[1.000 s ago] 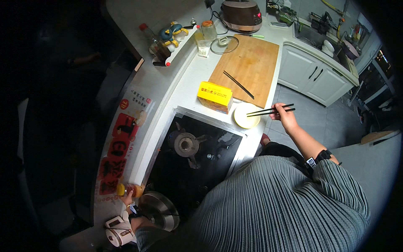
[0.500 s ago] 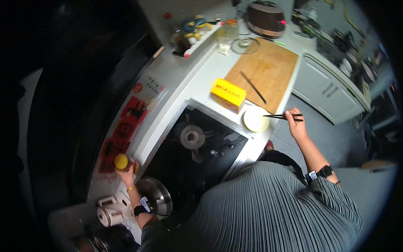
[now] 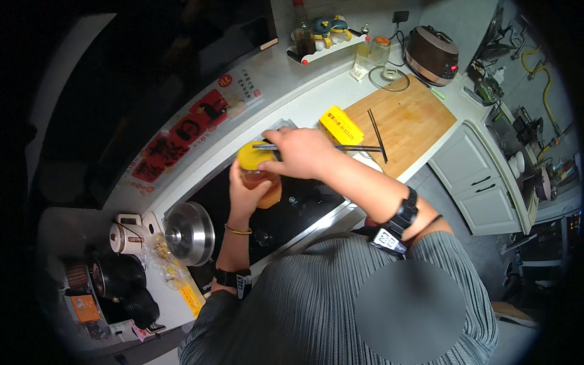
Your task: The person cracks an egg into a bowl, discards the shell, and whisks the egg with chopsticks. They then add a powdered ingredient and a spoonful of red paste, continuing to whisk the mixture.
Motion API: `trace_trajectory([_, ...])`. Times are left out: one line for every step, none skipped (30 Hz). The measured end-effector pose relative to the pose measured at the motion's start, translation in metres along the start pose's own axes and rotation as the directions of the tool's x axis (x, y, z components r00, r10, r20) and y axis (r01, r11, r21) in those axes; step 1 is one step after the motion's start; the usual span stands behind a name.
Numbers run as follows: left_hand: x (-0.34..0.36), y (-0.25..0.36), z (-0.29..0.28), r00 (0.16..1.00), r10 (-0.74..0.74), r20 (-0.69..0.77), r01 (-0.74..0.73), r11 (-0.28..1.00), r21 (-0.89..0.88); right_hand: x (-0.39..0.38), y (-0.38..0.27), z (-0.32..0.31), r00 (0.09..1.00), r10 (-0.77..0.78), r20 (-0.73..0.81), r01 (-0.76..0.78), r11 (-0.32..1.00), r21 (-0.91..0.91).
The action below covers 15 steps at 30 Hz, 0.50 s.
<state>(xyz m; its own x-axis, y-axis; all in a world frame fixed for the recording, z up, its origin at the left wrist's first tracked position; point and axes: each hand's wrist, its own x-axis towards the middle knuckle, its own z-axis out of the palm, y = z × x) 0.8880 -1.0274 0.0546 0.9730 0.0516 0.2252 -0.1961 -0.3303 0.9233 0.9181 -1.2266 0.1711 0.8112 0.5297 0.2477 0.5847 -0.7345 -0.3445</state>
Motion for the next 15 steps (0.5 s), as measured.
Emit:
trace_trajectory([-0.009, 0.007, 0.014, 0.994, 0.109, -0.003, -0.108, 0.986, 0.125, 0.003, -0.003, 0.001, 0.988, 0.069, 0.14, -0.06, 0.996, -0.069])
trace_trajectory([-0.018, 0.014, 0.025, 0.984, 0.179, 0.001, -0.175, 0.956, 0.234, 0.005, -0.002, 0.002, 0.962, 0.115, 0.247, -0.085, 0.988, -0.129])
trace_trajectory([-0.021, 0.02, 0.035, 0.988, 0.154, 0.009, -0.151, 0.958, 0.242, 0.004, 0.003, 0.0, 0.941, 0.135, 0.31, -0.103, 0.988, -0.117])
trace_trajectory([-0.024, 0.025, 0.041, 0.995, 0.097, 0.015, -0.097, 0.962, 0.256, 0.004, 0.01, -0.001, 0.916, 0.149, 0.372, -0.119, 0.987, -0.103])
trace_trajectory([-0.027, 0.029, 0.048, 0.998, 0.065, 0.014, -0.066, 0.963, 0.262, 0.003, 0.018, 0.0, 0.886, 0.16, 0.435, -0.133, 0.987, -0.092])
trace_trajectory([-0.03, 0.032, 0.055, 0.999, 0.051, 0.007, -0.051, 0.963, 0.263, 0.0, 0.027, 0.0, 0.89, 0.137, 0.435, -0.123, 0.991, -0.059])
trace_trajectory([-0.03, 0.035, 0.061, 0.999, 0.045, 0.016, -0.048, 0.969, 0.241, -0.004, 0.037, 0.001, 0.892, 0.111, 0.437, -0.111, 0.993, -0.026])
trace_trajectory([-0.031, 0.038, 0.066, 0.999, 0.006, 0.046, -0.016, 0.974, 0.227, -0.01, 0.047, 0.002, 0.886, 0.095, 0.453, -0.106, 0.994, -0.002])
trace_trajectory([-0.033, 0.041, 0.071, 0.996, -0.036, 0.079, 0.019, 0.977, 0.213, -0.014, 0.059, 0.002, 0.878, 0.069, 0.474, -0.107, 0.993, 0.054])
trace_trajectory([-0.033, 0.045, 0.078, 0.989, -0.094, 0.115, 0.07, 0.978, 0.197, -0.017, 0.072, 0.001, 0.863, 0.052, 0.502, -0.115, 0.989, 0.095])
trace_trajectory([-0.033, 0.049, 0.085, 0.98, -0.141, 0.138, 0.101, 0.959, 0.263, -0.02, 0.085, 0.001, 0.851, 0.03, 0.524, -0.121, 0.983, 0.141])
trace_trajectory([-0.032, 0.055, 0.093, 0.977, -0.155, 0.148, 0.107, 0.95, 0.292, -0.025, 0.097, 0.0, 0.84, 0.017, 0.543, -0.129, 0.977, 0.169])
trace_trajectory([-0.032, 0.06, 0.101, 0.973, -0.166, 0.159, 0.108, 0.941, 0.321, -0.03, 0.108, 0.001, 0.833, 0.003, 0.553, -0.135, 0.971, 0.198])
trace_trajectory([-0.03, 0.066, 0.11, 0.971, -0.166, 0.17, 0.098, 0.932, 0.348, -0.033, 0.121, -0.001, 0.831, -0.02, 0.555, -0.134, 0.963, 0.235])
trace_trajectory([-0.029, 0.071, 0.12, 0.968, -0.179, 0.175, 0.106, 0.925, 0.364, -0.037, 0.133, -0.002, 0.819, -0.031, 0.573, -0.146, 0.954, 0.261])
